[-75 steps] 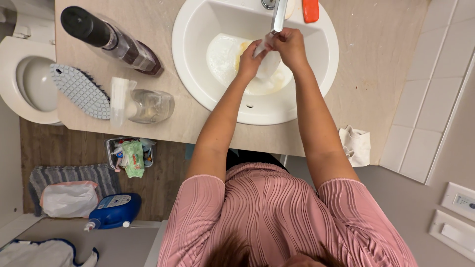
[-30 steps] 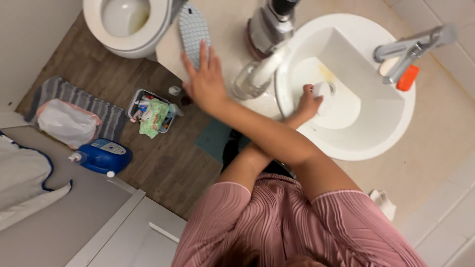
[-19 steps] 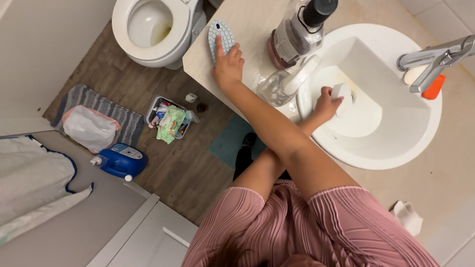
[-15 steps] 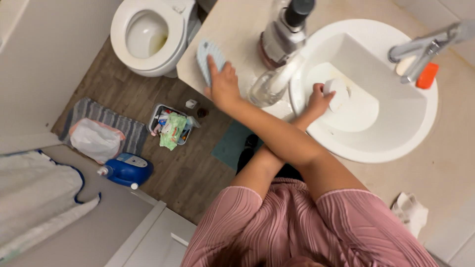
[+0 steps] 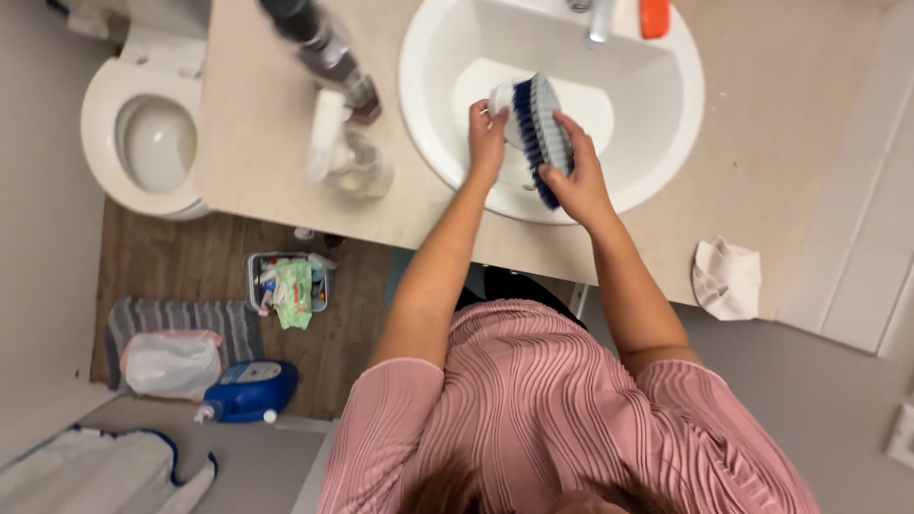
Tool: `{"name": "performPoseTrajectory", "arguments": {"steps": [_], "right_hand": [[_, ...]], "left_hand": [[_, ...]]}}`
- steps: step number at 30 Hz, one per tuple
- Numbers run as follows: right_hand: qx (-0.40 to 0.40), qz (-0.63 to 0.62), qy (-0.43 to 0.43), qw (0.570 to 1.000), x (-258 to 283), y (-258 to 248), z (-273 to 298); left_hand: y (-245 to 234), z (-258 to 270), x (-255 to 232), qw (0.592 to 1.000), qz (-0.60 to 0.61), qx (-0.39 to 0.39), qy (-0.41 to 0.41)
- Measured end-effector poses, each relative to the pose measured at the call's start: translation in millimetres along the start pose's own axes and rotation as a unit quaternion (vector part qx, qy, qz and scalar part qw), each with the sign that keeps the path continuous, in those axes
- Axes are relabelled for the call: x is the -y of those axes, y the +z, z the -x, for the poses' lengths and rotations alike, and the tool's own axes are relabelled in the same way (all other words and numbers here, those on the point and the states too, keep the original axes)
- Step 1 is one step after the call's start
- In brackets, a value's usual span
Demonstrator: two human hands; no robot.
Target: The person washes their hands, then scrubs a small white dish with a brush under running water, rinses it, and wipes the countertop with a cloth. They also handle a soap dish and a bottle of liquid soap during the process.
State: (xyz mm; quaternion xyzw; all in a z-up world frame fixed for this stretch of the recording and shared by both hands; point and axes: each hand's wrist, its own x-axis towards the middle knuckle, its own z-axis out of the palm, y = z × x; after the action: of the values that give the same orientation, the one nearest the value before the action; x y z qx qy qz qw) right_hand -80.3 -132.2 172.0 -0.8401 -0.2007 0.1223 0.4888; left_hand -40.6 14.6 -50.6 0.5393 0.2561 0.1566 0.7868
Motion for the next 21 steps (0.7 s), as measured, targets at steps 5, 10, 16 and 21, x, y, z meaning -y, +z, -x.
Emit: {"name": "performPoseTrajectory", "arguments": {"steps": [5,10,16,21], "right_hand": [[-0.107,0.178,0.073,0.976,-66.5,-19.1,-31.6],[-0.087,0.163,0.072,0.98,-83.7,-0.6,-36.0],[-0.044,0.176,0.016,0.983,-106.1,-2.7,-48.4],[-0.056,0.189,0.069,0.978,-118.7,-1.9,-50.6]], "left_hand": [[10.2,5.1,-49.6,0.99,0.066,0.074,-0.098],[13.1,9.6,-51.3,0.98,0.117,0.068,-0.143],[30.7,6.1,-40.2,0.987,0.123,0.052,-0.093],[50.9,6.5,-36.4,0.989,0.115,0.049,-0.08]]}}
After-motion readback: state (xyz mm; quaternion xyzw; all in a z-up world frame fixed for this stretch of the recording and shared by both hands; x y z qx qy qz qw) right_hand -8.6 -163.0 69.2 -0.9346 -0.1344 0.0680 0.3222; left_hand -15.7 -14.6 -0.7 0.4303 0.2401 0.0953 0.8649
